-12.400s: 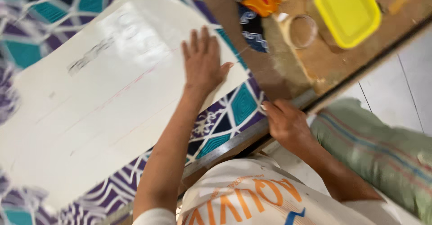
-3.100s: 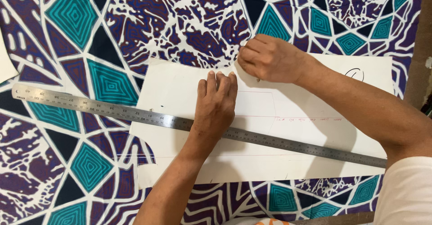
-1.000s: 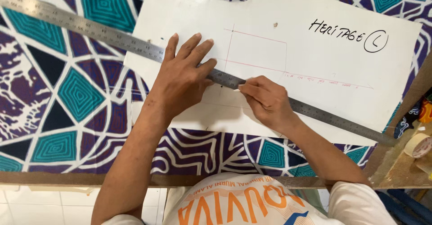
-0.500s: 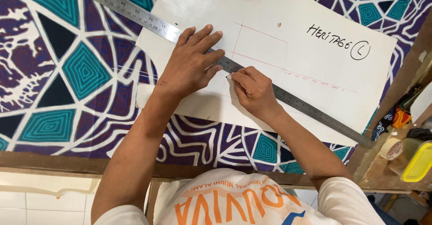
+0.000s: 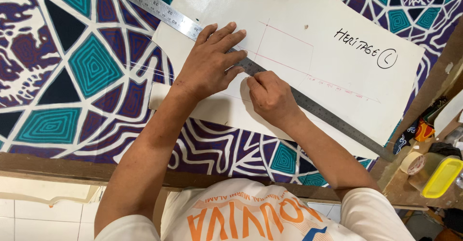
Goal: The person uses a metal ruler and a white marker to measure and mark lines on a patterned fabric. They place a white paper template on the fabric, align it, and draw straight lines along the ruler's edge.
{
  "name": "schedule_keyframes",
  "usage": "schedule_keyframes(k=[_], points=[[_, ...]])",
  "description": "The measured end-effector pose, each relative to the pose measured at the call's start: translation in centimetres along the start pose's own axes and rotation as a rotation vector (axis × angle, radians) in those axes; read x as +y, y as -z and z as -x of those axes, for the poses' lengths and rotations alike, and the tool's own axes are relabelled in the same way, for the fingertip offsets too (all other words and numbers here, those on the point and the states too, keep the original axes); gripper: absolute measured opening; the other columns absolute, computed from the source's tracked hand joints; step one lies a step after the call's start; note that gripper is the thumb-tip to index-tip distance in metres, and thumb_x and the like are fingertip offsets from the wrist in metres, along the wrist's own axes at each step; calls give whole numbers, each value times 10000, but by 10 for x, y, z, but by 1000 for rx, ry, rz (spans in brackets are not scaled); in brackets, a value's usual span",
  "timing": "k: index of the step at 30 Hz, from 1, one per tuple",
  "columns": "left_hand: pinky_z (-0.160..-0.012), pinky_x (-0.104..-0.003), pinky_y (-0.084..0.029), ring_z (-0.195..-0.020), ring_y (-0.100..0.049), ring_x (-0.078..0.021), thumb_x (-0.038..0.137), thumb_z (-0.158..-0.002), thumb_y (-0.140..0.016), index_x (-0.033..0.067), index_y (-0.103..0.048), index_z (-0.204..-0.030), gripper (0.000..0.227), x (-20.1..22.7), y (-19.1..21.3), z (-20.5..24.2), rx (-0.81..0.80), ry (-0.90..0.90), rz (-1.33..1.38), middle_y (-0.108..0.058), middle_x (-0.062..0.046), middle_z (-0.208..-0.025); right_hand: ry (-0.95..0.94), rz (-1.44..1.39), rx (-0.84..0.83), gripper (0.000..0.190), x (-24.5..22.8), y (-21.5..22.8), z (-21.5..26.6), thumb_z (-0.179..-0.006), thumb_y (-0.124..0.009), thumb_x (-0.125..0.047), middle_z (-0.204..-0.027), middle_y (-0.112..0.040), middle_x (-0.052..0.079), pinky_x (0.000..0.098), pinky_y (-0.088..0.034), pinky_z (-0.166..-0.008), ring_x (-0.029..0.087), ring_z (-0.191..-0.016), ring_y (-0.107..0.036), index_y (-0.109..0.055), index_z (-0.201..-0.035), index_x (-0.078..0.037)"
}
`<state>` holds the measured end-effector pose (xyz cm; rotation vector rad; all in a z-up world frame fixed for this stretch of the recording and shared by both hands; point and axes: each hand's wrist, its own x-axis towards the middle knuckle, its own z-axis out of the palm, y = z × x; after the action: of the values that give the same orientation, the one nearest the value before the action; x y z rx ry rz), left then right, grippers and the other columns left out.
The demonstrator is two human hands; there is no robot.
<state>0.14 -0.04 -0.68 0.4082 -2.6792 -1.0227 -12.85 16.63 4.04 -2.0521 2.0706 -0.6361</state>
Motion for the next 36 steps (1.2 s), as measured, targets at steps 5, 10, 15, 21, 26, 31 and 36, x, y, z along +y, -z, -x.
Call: schedule_keyframes(k=[5, 10, 15, 21, 26, 31, 36], points=[[-1252, -498, -213, -1479, -378, -259, 263, -911, -771, 127, -773, -1122, 251, 5, 3, -1, -25, 4, -2, -551, -72, -1514, -41, -37, 5, 222, 7, 2, 7, -839, -731, 93, -954, -662, 145, 346, -585, -667, 275, -823, -681, -697, -1051, 36], [-1173, -461, -302, -1335, -468, -293, 189, -880, -769, 87, -750, -1052, 201, 17, 8, -5, 4, -35, -129, -608, -122, -1335, -344, -101, 143, 197, 26, 22, 38, -975, -696, 90, -1042, -684, 151, 292, -594, -644, 230, -796, -697, -685, -1140, -18], [-955, -410, -382, -995, -492, -273, 38, -812, -739, 72, -650, -905, 133, 32, 12, -22, -158, -7, -247, -569, -74, -1020, -479, -51, 199, 135, 38, 51, 99, -1002, -669, 92, -1023, -657, 141, 351, -500, -691, 268, -834, -641, -607, -1064, -10], [-848, -415, -375, -939, -498, -295, -33, -700, -702, 69, -602, -890, 238, 37, 19, -41, -248, -38, -242, -554, -91, -959, -539, -111, 193, 115, 51, 61, 164, -992, -617, 39, -1175, -654, 125, 386, -504, -859, 289, -1025, -604, -563, -1064, -33], [-798, -454, -412, -881, -568, -323, -9, -767, -712, 46, -596, -890, 178, 39, 24, -48, -262, -18, -149, -573, -115, -900, -555, -110, 159, 58, 67, 54, 201, -975, -602, -24, -1009, -629, 87, 400, -459, -827, 273, -894, -551, -559, -994, -59], [-706, -446, -477, -778, -592, -332, 16, -800, -736, 40, -632, -849, 117, 52, 38, -63, -381, 161, -51, -593, -108, -879, -647, -182, 168, 70, 68, 52, 199, -944, -621, -20, -840, -586, 89, 374, -465, -681, 243, -733, -557, -560, -949, -55], [-706, -445, -487, -786, -598, -336, 26, -773, -769, 32, -667, -850, 128, 55, 55, -80, -286, 105, -12, -617, -110, -885, -580, -183, 284, 100, 78, 73, 192, -910, -654, 1, -814, -603, 112, 380, -469, -578, 247, -654, -573, -562, -931, -30]])
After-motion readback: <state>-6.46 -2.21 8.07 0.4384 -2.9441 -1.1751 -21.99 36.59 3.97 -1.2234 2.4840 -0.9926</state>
